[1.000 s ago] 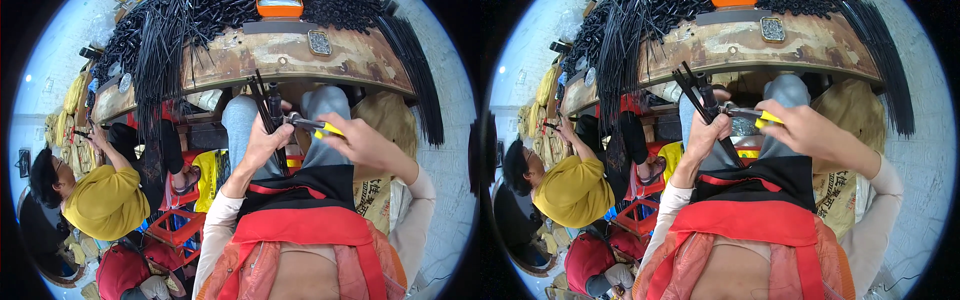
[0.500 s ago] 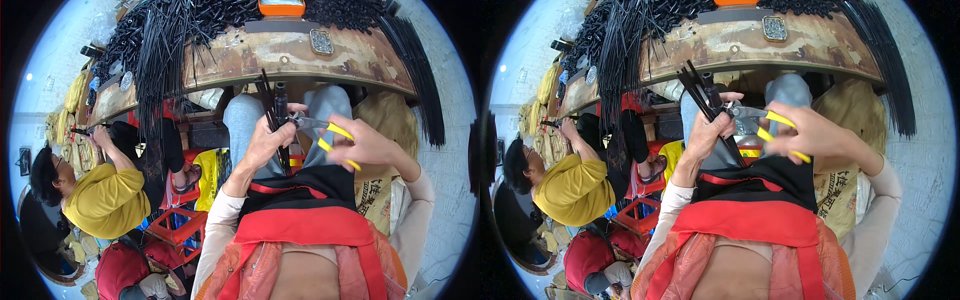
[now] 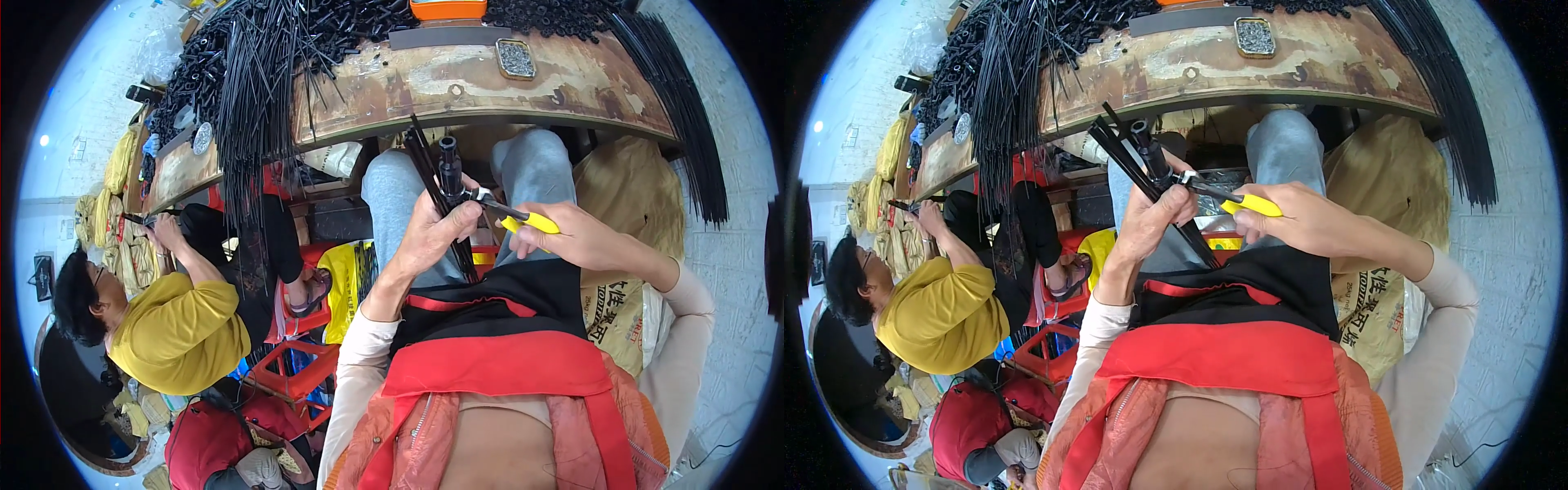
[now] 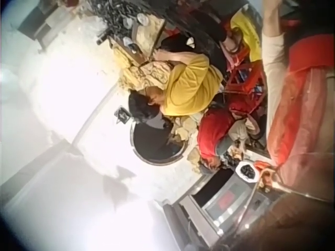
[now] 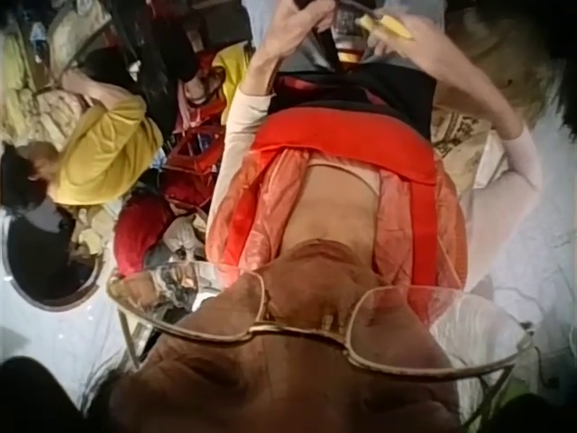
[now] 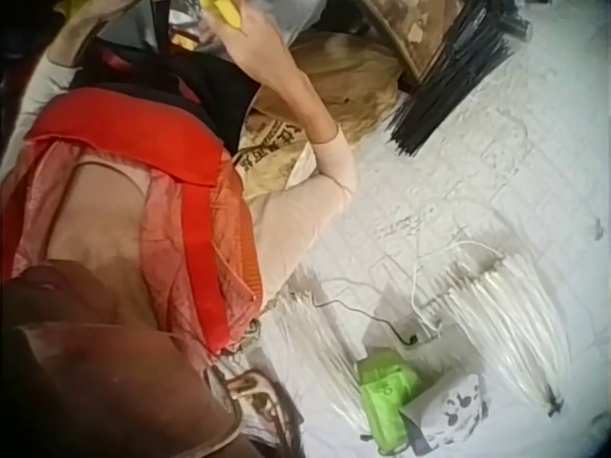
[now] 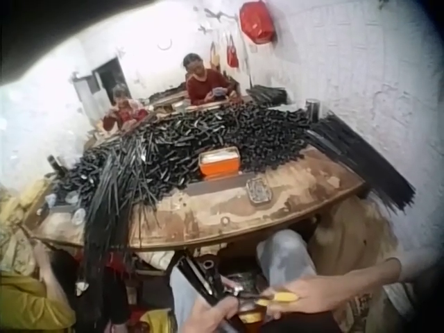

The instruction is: The recorder is assembling bundles of black plastic strips, possibly cable ties, using a workbench fixture and trimming them with pliers.

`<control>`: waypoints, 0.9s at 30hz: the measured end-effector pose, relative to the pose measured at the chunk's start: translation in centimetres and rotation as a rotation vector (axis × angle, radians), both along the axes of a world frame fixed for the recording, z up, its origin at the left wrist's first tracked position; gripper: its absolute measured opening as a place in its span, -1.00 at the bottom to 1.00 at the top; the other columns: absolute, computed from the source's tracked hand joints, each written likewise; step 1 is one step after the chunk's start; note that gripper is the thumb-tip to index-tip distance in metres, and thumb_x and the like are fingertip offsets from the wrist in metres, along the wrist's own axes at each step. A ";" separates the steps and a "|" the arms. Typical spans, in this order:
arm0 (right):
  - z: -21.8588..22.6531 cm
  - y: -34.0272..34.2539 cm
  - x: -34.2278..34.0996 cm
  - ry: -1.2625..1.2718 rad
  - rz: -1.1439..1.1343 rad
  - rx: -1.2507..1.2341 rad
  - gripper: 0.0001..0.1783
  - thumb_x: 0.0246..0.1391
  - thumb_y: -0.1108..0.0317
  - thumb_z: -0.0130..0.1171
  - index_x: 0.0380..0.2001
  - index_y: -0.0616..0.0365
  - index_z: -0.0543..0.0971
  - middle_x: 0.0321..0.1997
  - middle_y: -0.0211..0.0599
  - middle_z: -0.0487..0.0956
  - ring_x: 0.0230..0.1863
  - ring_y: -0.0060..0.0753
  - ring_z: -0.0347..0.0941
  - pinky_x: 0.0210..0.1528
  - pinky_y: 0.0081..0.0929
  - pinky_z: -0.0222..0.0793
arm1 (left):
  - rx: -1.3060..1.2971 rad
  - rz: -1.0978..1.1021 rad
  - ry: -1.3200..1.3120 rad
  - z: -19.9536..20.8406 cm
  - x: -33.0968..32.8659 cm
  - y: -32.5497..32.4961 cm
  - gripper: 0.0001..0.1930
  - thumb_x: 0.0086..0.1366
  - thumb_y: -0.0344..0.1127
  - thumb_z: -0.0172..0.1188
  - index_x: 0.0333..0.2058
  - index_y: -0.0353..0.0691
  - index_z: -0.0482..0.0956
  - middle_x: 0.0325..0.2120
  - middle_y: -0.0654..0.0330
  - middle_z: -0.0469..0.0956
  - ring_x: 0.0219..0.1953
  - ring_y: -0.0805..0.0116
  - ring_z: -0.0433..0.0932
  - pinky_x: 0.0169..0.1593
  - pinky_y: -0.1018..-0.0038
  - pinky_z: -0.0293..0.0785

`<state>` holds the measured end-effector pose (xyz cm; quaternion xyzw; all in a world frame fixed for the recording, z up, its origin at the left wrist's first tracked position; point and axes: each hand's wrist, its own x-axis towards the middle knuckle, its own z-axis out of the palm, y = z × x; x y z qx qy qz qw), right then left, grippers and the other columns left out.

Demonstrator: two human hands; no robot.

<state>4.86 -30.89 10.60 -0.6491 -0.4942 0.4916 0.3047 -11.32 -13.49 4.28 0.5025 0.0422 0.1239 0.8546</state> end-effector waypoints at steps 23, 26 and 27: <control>-2.7 1.6 2.8 -0.304 -0.066 0.217 -0.70 0.09 0.26 0.25 -0.25 0.26 0.47 -0.38 -0.03 0.54 -0.33 0.05 0.50 -0.31 -0.24 0.39 | 0.089 0.130 0.115 0.5 1.8 1.0 -0.49 0.13 -0.59 -0.07 0.13 -0.33 0.24 -0.64 0.37 0.20 -0.66 0.60 0.17 -0.55 0.62 0.10; -3.7 4.1 8.3 -0.688 -0.169 0.638 -0.76 -0.05 0.42 0.27 -0.29 0.25 0.50 -0.33 -0.06 0.56 -0.30 0.03 0.50 -0.27 -0.24 0.40 | -0.039 0.244 0.065 -1.6 2.1 3.0 -0.48 0.33 -0.27 0.12 0.17 -0.36 0.22 -0.62 0.39 0.24 -0.60 0.62 0.19 -0.50 0.62 0.16; -3.7 5.5 10.3 -0.795 -0.231 0.632 -0.77 -0.08 0.45 0.22 -0.28 0.21 0.51 -0.31 -0.09 0.56 -0.28 0.02 0.51 -0.26 -0.23 0.42 | -0.036 0.263 0.063 -1.7 2.5 3.0 -0.50 0.36 -0.20 0.12 0.14 -0.37 0.25 -0.62 0.41 0.22 -0.60 0.63 0.17 -0.50 0.62 0.16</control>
